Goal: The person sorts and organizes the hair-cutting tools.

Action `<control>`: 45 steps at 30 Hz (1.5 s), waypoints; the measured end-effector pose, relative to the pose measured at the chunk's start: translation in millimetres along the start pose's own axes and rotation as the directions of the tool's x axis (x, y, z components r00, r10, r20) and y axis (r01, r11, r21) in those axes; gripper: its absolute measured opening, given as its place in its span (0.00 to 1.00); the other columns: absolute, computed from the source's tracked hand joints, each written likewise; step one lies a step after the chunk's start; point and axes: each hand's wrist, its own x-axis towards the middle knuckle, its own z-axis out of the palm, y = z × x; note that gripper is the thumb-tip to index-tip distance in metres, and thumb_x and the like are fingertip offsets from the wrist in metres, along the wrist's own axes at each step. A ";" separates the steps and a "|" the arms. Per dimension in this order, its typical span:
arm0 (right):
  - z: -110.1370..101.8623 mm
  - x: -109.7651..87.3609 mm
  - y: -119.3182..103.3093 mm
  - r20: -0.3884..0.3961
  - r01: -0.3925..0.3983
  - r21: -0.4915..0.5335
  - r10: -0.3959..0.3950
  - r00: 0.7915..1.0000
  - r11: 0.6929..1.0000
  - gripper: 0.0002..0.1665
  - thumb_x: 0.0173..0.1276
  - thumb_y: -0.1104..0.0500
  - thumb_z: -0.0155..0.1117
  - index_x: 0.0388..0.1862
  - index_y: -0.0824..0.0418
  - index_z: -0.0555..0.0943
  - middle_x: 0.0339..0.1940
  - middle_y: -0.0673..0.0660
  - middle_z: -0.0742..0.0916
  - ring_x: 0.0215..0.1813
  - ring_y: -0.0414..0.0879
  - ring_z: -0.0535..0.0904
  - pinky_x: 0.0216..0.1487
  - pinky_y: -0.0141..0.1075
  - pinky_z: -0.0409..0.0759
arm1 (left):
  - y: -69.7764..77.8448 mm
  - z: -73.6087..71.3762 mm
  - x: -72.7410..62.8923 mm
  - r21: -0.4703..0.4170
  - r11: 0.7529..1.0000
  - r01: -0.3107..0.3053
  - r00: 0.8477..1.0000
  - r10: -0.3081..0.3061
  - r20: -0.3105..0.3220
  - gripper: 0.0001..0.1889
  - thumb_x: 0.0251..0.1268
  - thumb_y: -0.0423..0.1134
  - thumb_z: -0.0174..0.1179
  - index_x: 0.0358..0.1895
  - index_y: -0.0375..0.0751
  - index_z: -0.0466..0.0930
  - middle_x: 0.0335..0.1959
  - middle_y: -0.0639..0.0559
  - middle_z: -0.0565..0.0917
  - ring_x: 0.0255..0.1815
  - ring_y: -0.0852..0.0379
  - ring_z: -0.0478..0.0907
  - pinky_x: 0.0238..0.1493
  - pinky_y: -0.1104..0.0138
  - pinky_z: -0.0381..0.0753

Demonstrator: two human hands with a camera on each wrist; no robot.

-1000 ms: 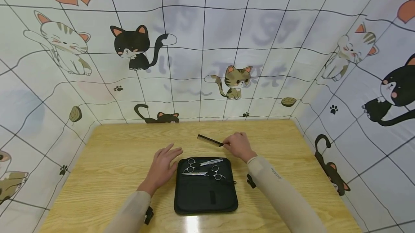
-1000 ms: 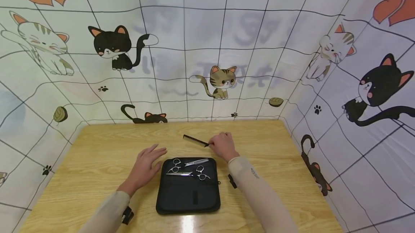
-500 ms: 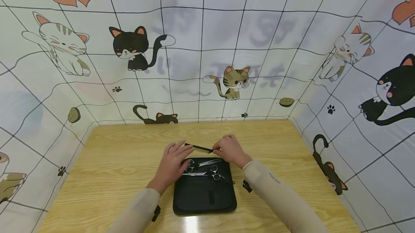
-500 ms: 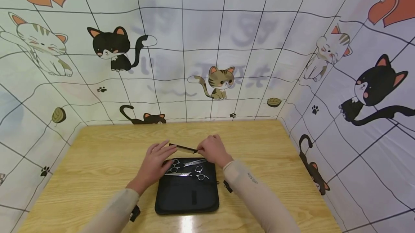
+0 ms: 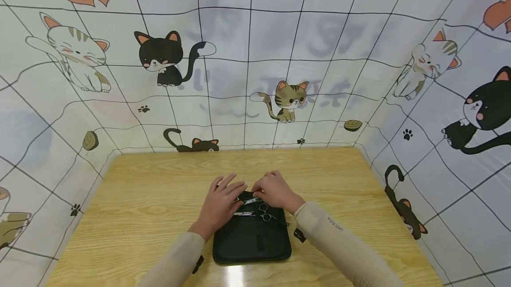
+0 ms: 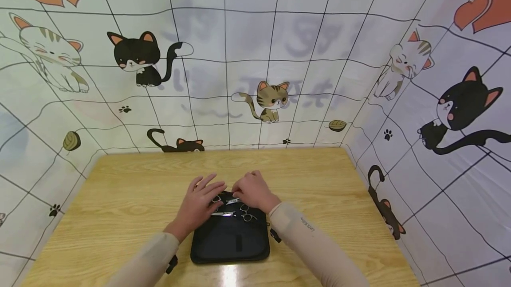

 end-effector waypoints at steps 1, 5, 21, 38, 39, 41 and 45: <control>0.2 -0.1 -0.8 -0.003 0.008 0.007 -0.008 1.000 1.000 0.08 0.67 0.52 0.66 0.40 0.48 0.89 0.36 0.45 0.90 0.42 0.46 0.81 0.63 0.55 0.70 | 0.9 -0.3 -0.2 0.004 1.000 0.004 1.000 -0.004 0.006 0.29 0.49 0.46 0.75 0.58 0.49 0.81 0.57 0.55 0.83 0.70 0.49 0.70 0.69 0.47 0.66; 1.0 -0.8 -2.9 -0.006 0.023 0.031 -0.023 1.000 0.999 0.08 0.67 0.53 0.66 0.41 0.50 0.89 0.36 0.46 0.90 0.42 0.46 0.83 0.63 0.57 0.70 | 2.4 1.5 -1.9 0.026 1.000 0.006 1.000 -0.006 0.000 0.28 0.48 0.47 0.76 0.56 0.49 0.82 0.55 0.55 0.84 0.69 0.49 0.71 0.69 0.47 0.67; 4.2 -1.8 -6.8 0.036 0.032 0.097 -0.036 0.999 0.995 0.09 0.69 0.55 0.64 0.43 0.51 0.89 0.37 0.46 0.90 0.41 0.43 0.83 0.63 0.56 0.70 | 5.0 5.0 -6.2 0.069 0.995 -0.069 0.996 0.073 -0.053 0.22 0.47 0.47 0.76 0.49 0.51 0.84 0.43 0.58 0.88 0.65 0.51 0.76 0.68 0.50 0.70; 10.7 -4.1 -5.1 0.071 0.029 0.152 -0.040 0.997 0.988 0.09 0.69 0.55 0.63 0.42 0.52 0.89 0.36 0.46 0.90 0.39 0.42 0.83 0.62 0.54 0.71 | 1.0 9.0 -9.0 0.087 0.985 -0.151 0.987 0.155 -0.035 0.22 0.46 0.49 0.77 0.47 0.53 0.85 0.41 0.59 0.88 0.64 0.52 0.76 0.68 0.50 0.68; 11.1 -4.1 -5.0 0.074 0.029 0.150 -0.040 0.996 0.988 0.09 0.69 0.55 0.63 0.43 0.51 0.89 0.35 0.45 0.90 0.39 0.42 0.83 0.62 0.54 0.71 | 0.6 8.6 -8.8 0.085 0.985 -0.153 0.987 0.156 -0.032 0.21 0.46 0.49 0.77 0.47 0.53 0.85 0.41 0.59 0.88 0.64 0.52 0.76 0.68 0.50 0.68; 12.0 -3.9 -4.6 0.080 0.028 0.149 -0.041 0.996 0.988 0.10 0.69 0.54 0.63 0.43 0.51 0.89 0.35 0.45 0.90 0.39 0.41 0.83 0.62 0.53 0.71 | -0.1 7.7 -8.2 0.076 0.985 -0.154 0.987 0.156 -0.021 0.21 0.46 0.48 0.76 0.47 0.53 0.85 0.41 0.59 0.88 0.64 0.52 0.76 0.69 0.50 0.68; 12.2 -4.2 -4.0 0.080 0.027 0.147 -0.039 0.996 0.989 0.10 0.69 0.53 0.63 0.44 0.50 0.89 0.37 0.45 0.90 0.41 0.42 0.83 0.62 0.53 0.71 | -1.6 5.6 -7.4 0.060 0.987 -0.148 0.989 0.147 0.024 0.20 0.48 0.48 0.75 0.47 0.53 0.86 0.42 0.59 0.89 0.65 0.53 0.75 0.70 0.50 0.66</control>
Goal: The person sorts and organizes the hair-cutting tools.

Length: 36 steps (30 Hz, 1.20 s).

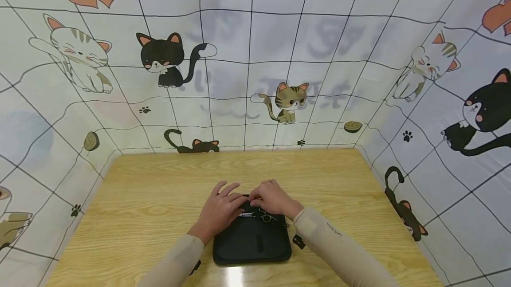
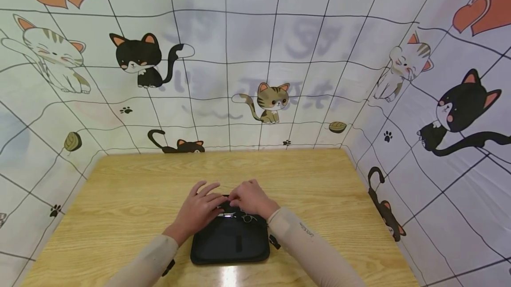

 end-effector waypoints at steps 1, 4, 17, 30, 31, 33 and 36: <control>-0.1 -0.6 0.2 -0.002 -0.001 -0.006 0.001 1.000 1.000 0.10 0.69 0.53 0.63 0.44 0.49 0.89 0.38 0.44 0.90 0.41 0.41 0.82 0.61 0.52 0.71 | -0.4 -0.6 -0.3 -0.003 1.000 0.001 1.000 -0.001 0.014 0.20 0.48 0.48 0.75 0.47 0.53 0.86 0.42 0.59 0.89 0.65 0.53 0.75 0.70 0.50 0.66; 0.6 -2.7 2.2 -0.015 0.001 -0.033 -0.002 1.000 0.999 0.09 0.69 0.51 0.63 0.44 0.46 0.88 0.39 0.42 0.90 0.42 0.40 0.82 0.60 0.51 0.71 | -2.0 -3.0 -2.2 -0.011 1.000 0.009 0.998 -0.008 0.054 0.19 0.49 0.48 0.75 0.47 0.54 0.86 0.41 0.59 0.89 0.65 0.54 0.75 0.71 0.50 0.65; 4.4 -25.2 27.1 -0.091 -0.075 -0.042 0.071 0.993 0.996 0.15 0.67 0.55 0.66 0.52 0.52 0.85 0.49 0.49 0.88 0.53 0.48 0.83 0.62 0.56 0.71 | -16.1 -16.3 -16.4 -0.081 0.995 0.049 0.989 -0.037 0.141 0.17 0.52 0.48 0.73 0.47 0.55 0.86 0.42 0.61 0.88 0.64 0.53 0.76 0.70 0.49 0.66; 12.6 -55.0 53.8 0.065 -0.132 -0.019 0.133 0.989 0.991 0.48 0.56 0.41 0.73 0.73 0.54 0.67 0.71 0.54 0.75 0.71 0.52 0.70 0.67 0.58 0.65 | -27.3 -32.5 -29.8 -0.134 0.987 0.089 0.960 -0.049 0.276 0.16 0.51 0.52 0.72 0.45 0.58 0.87 0.43 0.65 0.88 0.63 0.53 0.76 0.67 0.49 0.67; 13.8 -57.3 56.0 0.082 -0.125 -0.016 0.126 0.989 0.992 0.50 0.55 0.40 0.73 0.74 0.54 0.66 0.73 0.54 0.73 0.72 0.52 0.69 0.67 0.58 0.64 | -27.5 -34.3 -30.5 -0.142 0.985 0.095 0.953 -0.049 0.298 0.16 0.51 0.52 0.71 0.45 0.59 0.87 0.43 0.66 0.88 0.63 0.53 0.76 0.68 0.49 0.67; 15.6 -62.0 60.1 0.113 -0.119 0.007 0.118 0.987 0.993 0.55 0.52 0.39 0.75 0.76 0.55 0.63 0.75 0.54 0.70 0.74 0.51 0.67 0.68 0.58 0.62 | -27.3 -37.9 -31.4 -0.165 0.979 0.117 0.937 -0.054 0.346 0.15 0.53 0.52 0.70 0.46 0.59 0.87 0.43 0.66 0.88 0.64 0.53 0.75 0.69 0.49 0.66; 18.0 -68.2 64.7 0.154 -0.118 0.042 0.110 0.982 0.992 0.63 0.47 0.38 0.77 0.78 0.56 0.58 0.78 0.55 0.64 0.77 0.52 0.62 0.70 0.58 0.58 | -27.9 -41.4 -33.7 -0.200 0.970 0.137 0.919 -0.049 0.390 0.15 0.54 0.51 0.70 0.46 0.58 0.87 0.43 0.65 0.88 0.64 0.52 0.75 0.69 0.49 0.65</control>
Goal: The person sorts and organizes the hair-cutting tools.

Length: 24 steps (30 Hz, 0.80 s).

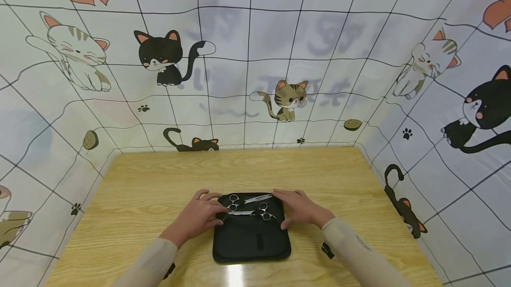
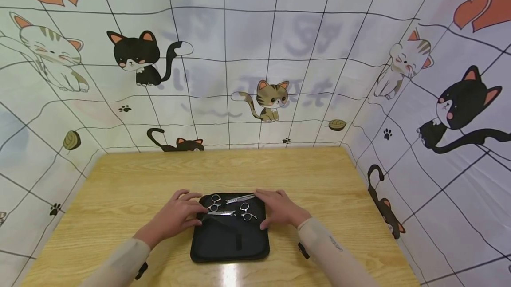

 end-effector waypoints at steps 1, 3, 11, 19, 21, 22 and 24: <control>0.5 -2.0 1.1 0.015 -0.001 0.017 0.000 1.000 1.000 0.66 0.45 0.38 0.79 0.78 0.56 0.57 0.79 0.55 0.62 0.78 0.52 0.60 0.71 0.59 0.57 | -0.5 -0.1 -1.1 -0.003 1.000 -0.005 1.000 0.005 0.005 0.15 0.54 0.51 0.70 0.46 0.57 0.87 0.43 0.65 0.88 0.64 0.52 0.75 0.68 0.49 0.65; 1.5 -6.9 2.2 0.039 0.007 0.044 -0.009 0.999 0.999 0.71 0.42 0.37 0.80 0.79 0.57 0.54 0.80 0.56 0.59 0.79 0.53 0.57 0.72 0.60 0.53 | -1.2 -0.6 -3.2 -0.007 1.000 -0.012 1.000 0.012 0.015 0.15 0.53 0.51 0.70 0.46 0.57 0.87 0.42 0.64 0.88 0.63 0.51 0.76 0.67 0.48 0.66; 12.0 -19.4 6.7 0.108 0.044 0.070 -0.051 0.993 0.997 0.81 0.37 0.30 0.78 0.80 0.60 0.44 0.82 0.60 0.52 0.81 0.61 0.47 0.75 0.64 0.45 | -2.3 1.4 -5.9 -0.014 1.000 -0.004 0.995 0.006 0.105 0.16 0.55 0.54 0.68 0.48 0.60 0.87 0.43 0.64 0.88 0.64 0.53 0.75 0.67 0.49 0.66; 24.7 -21.9 6.1 0.059 0.024 -0.036 -0.022 0.998 0.999 0.84 0.34 0.27 0.76 0.81 0.59 0.43 0.82 0.57 0.51 0.82 0.59 0.46 0.77 0.62 0.42 | -0.8 4.5 -6.8 -0.045 0.999 0.010 0.991 -0.004 0.137 0.15 0.56 0.55 0.67 0.46 0.60 0.88 0.42 0.65 0.88 0.64 0.53 0.74 0.69 0.48 0.63; 26.4 -22.7 5.4 0.039 0.019 -0.058 -0.017 0.999 0.998 0.84 0.33 0.26 0.76 0.81 0.59 0.43 0.82 0.56 0.52 0.82 0.59 0.47 0.77 0.61 0.41 | -0.4 5.5 -7.2 -0.049 0.999 0.009 0.991 -0.002 0.137 0.15 0.56 0.55 0.68 0.46 0.59 0.88 0.41 0.65 0.88 0.64 0.53 0.74 0.68 0.48 0.63; 27.3 -22.9 5.3 0.029 0.019 -0.067 -0.017 0.999 0.998 0.84 0.32 0.26 0.76 0.81 0.59 0.44 0.82 0.56 0.52 0.81 0.59 0.47 0.77 0.61 0.41 | -0.2 5.8 -7.5 -0.050 0.999 0.008 0.991 -0.001 0.137 0.15 0.55 0.55 0.68 0.46 0.59 0.88 0.41 0.65 0.88 0.64 0.53 0.74 0.68 0.47 0.63; 28.6 -23.3 5.0 0.014 0.017 -0.074 -0.016 1.000 0.997 0.84 0.32 0.26 0.77 0.81 0.59 0.44 0.82 0.56 0.53 0.81 0.59 0.48 0.77 0.61 0.40 | -0.2 6.8 -8.2 -0.052 0.999 0.009 0.991 -0.001 0.137 0.15 0.55 0.55 0.68 0.46 0.59 0.88 0.40 0.65 0.88 0.63 0.53 0.75 0.68 0.47 0.64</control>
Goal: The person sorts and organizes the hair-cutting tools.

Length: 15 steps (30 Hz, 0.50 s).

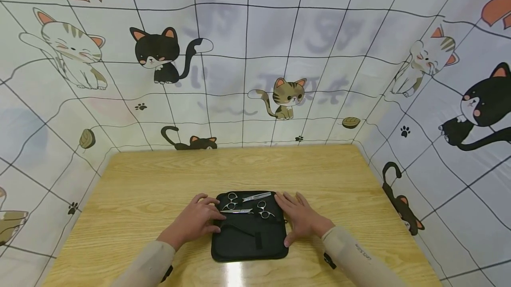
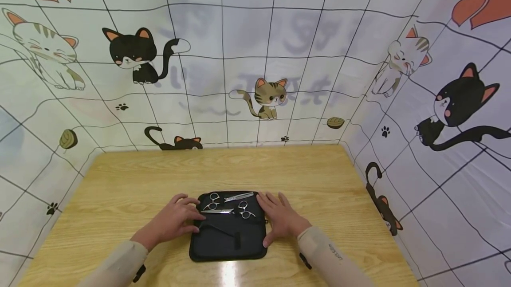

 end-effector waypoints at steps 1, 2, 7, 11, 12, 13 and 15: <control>0.3 -0.1 0.0 -0.007 -0.001 -0.006 0.001 1.000 1.000 0.84 0.31 0.26 0.77 0.81 0.59 0.44 0.82 0.56 0.53 0.81 0.59 0.48 0.77 0.61 0.40 | -0.1 0.2 -0.4 0.001 1.000 0.001 1.000 -0.001 0.001 0.15 0.55 0.55 0.68 0.45 0.60 0.88 0.40 0.65 0.88 0.63 0.53 0.75 0.68 0.47 0.63; 0.7 0.1 0.1 -0.011 -0.003 -0.012 0.003 1.000 1.000 0.85 0.31 0.26 0.76 0.81 0.58 0.44 0.82 0.56 0.53 0.81 0.59 0.49 0.77 0.61 0.39 | -0.1 0.4 -0.7 0.000 1.000 0.000 1.000 0.000 0.001 0.15 0.54 0.55 0.69 0.45 0.60 0.88 0.40 0.65 0.88 0.63 0.53 0.75 0.68 0.47 0.63; 0.3 0.4 -0.3 -0.014 -0.011 -0.026 0.010 1.000 1.000 0.84 0.31 0.25 0.75 0.81 0.57 0.44 0.82 0.55 0.53 0.81 0.58 0.49 0.77 0.62 0.38 | -0.1 1.2 -1.6 -0.010 1.000 -0.012 1.000 0.012 -0.006 0.15 0.54 0.55 0.69 0.45 0.60 0.89 0.39 0.66 0.88 0.62 0.54 0.75 0.68 0.48 0.64; -1.3 0.0 -1.9 0.003 -0.005 -0.028 0.005 1.000 1.000 0.81 0.34 0.24 0.74 0.81 0.57 0.46 0.82 0.56 0.53 0.81 0.59 0.48 0.77 0.64 0.38 | 0.2 3.2 -1.4 -0.013 1.000 -0.015 1.000 0.015 -0.003 0.15 0.55 0.55 0.68 0.45 0.60 0.88 0.39 0.65 0.88 0.61 0.54 0.75 0.67 0.47 0.64; -1.3 -0.4 -2.1 0.008 0.000 -0.028 0.000 1.000 1.000 0.81 0.35 0.24 0.74 0.81 0.57 0.46 0.82 0.57 0.53 0.81 0.59 0.47 0.76 0.64 0.38 | 0.5 3.7 -1.4 -0.017 1.000 -0.013 1.000 0.013 -0.002 0.15 0.55 0.55 0.68 0.45 0.60 0.88 0.39 0.65 0.88 0.61 0.54 0.75 0.68 0.47 0.64; -1.4 -1.0 -2.7 0.015 0.001 -0.032 -0.001 1.000 0.999 0.80 0.36 0.24 0.73 0.81 0.57 0.47 0.82 0.57 0.52 0.81 0.59 0.47 0.76 0.64 0.37 | 0.7 4.2 -1.3 -0.018 1.000 -0.012 1.000 0.012 -0.004 0.15 0.55 0.55 0.68 0.45 0.60 0.88 0.39 0.65 0.88 0.61 0.54 0.75 0.68 0.47 0.64; -1.3 -2.4 -3.9 0.031 0.006 -0.028 -0.005 1.000 1.000 0.81 0.35 0.24 0.74 0.80 0.59 0.46 0.82 0.58 0.51 0.82 0.60 0.46 0.76 0.65 0.36 | 1.1 5.5 -1.1 -0.025 1.000 -0.009 1.000 0.009 -0.010 0.15 0.55 0.55 0.68 0.45 0.59 0.89 0.39 0.65 0.88 0.61 0.54 0.75 0.68 0.47 0.63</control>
